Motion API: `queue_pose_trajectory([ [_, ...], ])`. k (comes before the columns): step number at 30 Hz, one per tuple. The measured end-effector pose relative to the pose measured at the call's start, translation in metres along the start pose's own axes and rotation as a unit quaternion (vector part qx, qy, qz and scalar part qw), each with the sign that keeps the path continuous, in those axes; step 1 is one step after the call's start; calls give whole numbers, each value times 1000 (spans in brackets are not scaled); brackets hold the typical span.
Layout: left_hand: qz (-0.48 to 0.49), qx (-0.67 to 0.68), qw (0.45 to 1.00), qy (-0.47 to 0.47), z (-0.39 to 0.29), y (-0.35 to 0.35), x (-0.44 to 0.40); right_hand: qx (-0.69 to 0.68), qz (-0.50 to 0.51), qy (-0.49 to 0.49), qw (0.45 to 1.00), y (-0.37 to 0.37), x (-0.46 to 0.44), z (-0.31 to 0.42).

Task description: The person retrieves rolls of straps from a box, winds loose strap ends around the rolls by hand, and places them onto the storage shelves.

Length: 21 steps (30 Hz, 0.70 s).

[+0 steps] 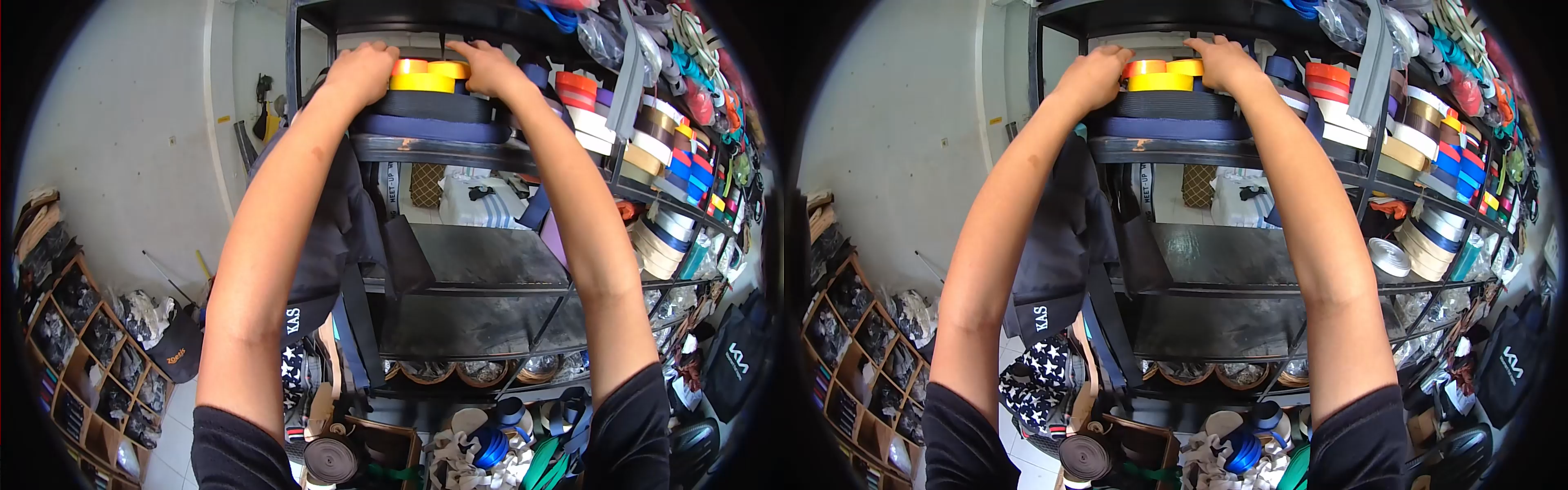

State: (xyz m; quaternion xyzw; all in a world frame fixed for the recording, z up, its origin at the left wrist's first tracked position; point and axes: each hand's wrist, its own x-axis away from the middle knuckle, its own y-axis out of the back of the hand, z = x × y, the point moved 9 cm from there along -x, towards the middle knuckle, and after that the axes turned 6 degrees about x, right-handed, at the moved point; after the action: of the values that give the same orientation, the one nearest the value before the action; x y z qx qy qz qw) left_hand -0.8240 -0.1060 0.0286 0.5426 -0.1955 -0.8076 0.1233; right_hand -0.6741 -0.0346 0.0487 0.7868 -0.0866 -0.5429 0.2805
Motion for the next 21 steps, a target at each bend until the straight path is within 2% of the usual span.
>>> queue_pose_trajectory([
  [2, -29, -13, 999, -19, -4, -1, 7, 3, 57, -56, 997, -8, -1, -1],
  [5, -75, 15, 995, -61, -15, 13, 22, 36, 90, -44, 994, -22, -14, -4],
  [6, -95, 5, 993, -75, -17, 17, 27, 60, 56, -35, 996, -19, -15, -1],
  [9, -98, 32, 992, -73, -12, 27, 39, 28, 127, 40, 991, -31, -17, 4],
  [10, -102, 37, 991, -74, -12, 28, 45, -11, 63, 75, 995, -31, -22, 4],
  [13, -120, 47, 989, -73, -8, 38, 57, -40, 14, 62, 997, -34, -24, -4],
  [16, -126, 56, 988, -69, -5, 41, 71, -35, 5, 71, 997, -25, -23, -3],
  [19, -117, 65, 989, -59, -2, 42, 84, 0, 29, 9, 1000, -21, -21, -8],
  [21, -110, 60, 991, -49, -1, 44, 90, -30, 3, -15, 999, -18, -21, -16],
])
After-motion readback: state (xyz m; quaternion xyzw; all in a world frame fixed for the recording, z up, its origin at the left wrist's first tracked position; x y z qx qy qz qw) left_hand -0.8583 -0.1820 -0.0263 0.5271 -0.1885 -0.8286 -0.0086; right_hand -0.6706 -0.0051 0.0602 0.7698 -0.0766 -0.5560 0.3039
